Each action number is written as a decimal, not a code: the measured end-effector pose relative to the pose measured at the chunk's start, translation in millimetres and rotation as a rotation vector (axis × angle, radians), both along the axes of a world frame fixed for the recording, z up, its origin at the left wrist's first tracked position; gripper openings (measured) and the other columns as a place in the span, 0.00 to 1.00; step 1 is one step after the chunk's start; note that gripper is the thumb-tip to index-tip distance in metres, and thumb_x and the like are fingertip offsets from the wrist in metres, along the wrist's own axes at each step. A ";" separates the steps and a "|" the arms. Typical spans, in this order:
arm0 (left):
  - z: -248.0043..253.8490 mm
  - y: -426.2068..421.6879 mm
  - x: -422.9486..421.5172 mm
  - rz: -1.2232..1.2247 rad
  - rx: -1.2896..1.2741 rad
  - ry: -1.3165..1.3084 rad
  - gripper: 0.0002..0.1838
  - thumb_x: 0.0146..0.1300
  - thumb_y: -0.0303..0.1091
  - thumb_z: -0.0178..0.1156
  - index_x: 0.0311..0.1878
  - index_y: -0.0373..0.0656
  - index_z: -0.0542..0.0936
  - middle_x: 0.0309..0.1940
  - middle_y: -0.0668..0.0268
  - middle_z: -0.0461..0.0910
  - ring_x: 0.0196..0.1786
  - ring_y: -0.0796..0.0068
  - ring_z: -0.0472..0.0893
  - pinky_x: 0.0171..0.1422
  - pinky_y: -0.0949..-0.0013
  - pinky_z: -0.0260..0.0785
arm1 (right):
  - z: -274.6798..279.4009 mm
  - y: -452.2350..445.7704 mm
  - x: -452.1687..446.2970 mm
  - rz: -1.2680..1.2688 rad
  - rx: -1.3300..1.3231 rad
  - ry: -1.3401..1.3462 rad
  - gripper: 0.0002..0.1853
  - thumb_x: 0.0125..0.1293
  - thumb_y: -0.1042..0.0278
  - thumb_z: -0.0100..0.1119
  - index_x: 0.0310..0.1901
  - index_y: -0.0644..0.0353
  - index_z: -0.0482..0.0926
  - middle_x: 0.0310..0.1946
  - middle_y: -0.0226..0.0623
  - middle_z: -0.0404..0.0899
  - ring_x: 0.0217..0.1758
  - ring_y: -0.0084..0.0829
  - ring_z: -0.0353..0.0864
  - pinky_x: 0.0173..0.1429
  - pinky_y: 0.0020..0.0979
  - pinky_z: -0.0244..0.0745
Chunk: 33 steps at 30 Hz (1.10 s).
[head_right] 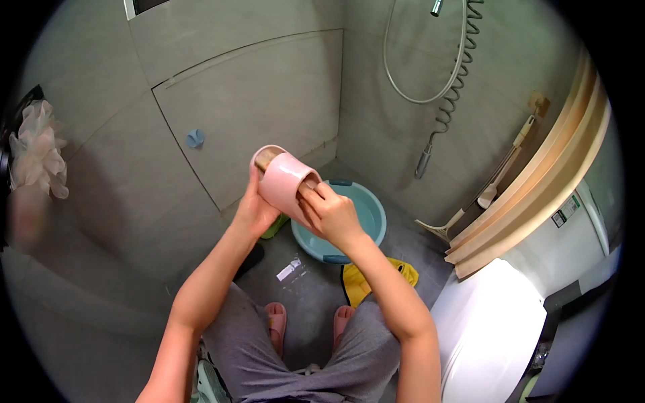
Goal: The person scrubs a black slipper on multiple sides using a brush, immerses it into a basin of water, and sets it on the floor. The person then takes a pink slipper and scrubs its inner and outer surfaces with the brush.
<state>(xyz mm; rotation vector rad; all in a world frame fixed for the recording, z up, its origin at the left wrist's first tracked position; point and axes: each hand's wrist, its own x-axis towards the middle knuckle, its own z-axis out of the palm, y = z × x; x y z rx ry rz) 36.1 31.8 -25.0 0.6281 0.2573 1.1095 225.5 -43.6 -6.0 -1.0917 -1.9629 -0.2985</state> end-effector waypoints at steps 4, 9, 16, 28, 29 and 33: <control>5.5 2.9 -5.9 -0.003 -0.035 -0.013 0.36 0.76 0.62 0.46 0.75 0.44 0.61 0.74 0.62 0.65 0.75 0.62 0.66 0.79 0.51 0.57 | 4.6 -0.2 8.2 0.037 -0.047 0.005 0.22 0.63 0.73 0.63 0.60 0.54 0.80 0.33 0.39 0.76 0.31 0.41 0.81 0.35 0.38 0.78; 6.1 -4.8 0.9 -0.010 -0.013 0.008 0.37 0.76 0.63 0.44 0.75 0.45 0.61 0.73 0.62 0.65 0.75 0.62 0.66 0.79 0.51 0.58 | -5.7 1.6 -5.6 0.046 -0.041 0.106 0.21 0.63 0.73 0.63 0.59 0.56 0.81 0.35 0.40 0.77 0.32 0.43 0.81 0.37 0.38 0.79; 5.0 -2.8 -0.5 -0.061 -0.077 -0.042 0.35 0.78 0.63 0.39 0.74 0.45 0.63 0.71 0.60 0.69 0.73 0.60 0.68 0.77 0.51 0.61 | 8.5 -3.4 3.1 0.003 -0.035 -0.024 0.17 0.63 0.71 0.64 0.54 0.58 0.81 0.37 0.41 0.78 0.32 0.43 0.82 0.36 0.38 0.79; 9.8 -0.6 -11.9 0.011 -0.083 -0.022 0.34 0.78 0.62 0.39 0.73 0.46 0.65 0.72 0.61 0.69 0.72 0.61 0.69 0.77 0.51 0.60 | 7.9 -10.9 0.7 0.063 -0.090 -0.018 0.18 0.65 0.70 0.62 0.57 0.55 0.81 0.38 0.39 0.80 0.31 0.43 0.82 0.34 0.39 0.79; 9.6 -4.5 -5.7 -0.015 -0.107 -0.014 0.33 0.78 0.62 0.39 0.73 0.46 0.65 0.71 0.60 0.69 0.72 0.61 0.69 0.77 0.51 0.60 | 4.1 -10.9 -5.8 -0.016 -0.058 -0.002 0.18 0.65 0.70 0.62 0.57 0.55 0.81 0.39 0.39 0.79 0.30 0.43 0.82 0.33 0.39 0.79; 1.8 -2.3 5.3 0.038 -0.115 -0.007 0.33 0.79 0.61 0.39 0.72 0.46 0.66 0.71 0.59 0.69 0.72 0.60 0.69 0.77 0.50 0.60 | -2.0 -9.3 -13.8 -0.034 -0.040 0.004 0.15 0.65 0.68 0.62 0.54 0.56 0.81 0.39 0.41 0.79 0.29 0.45 0.83 0.32 0.40 0.79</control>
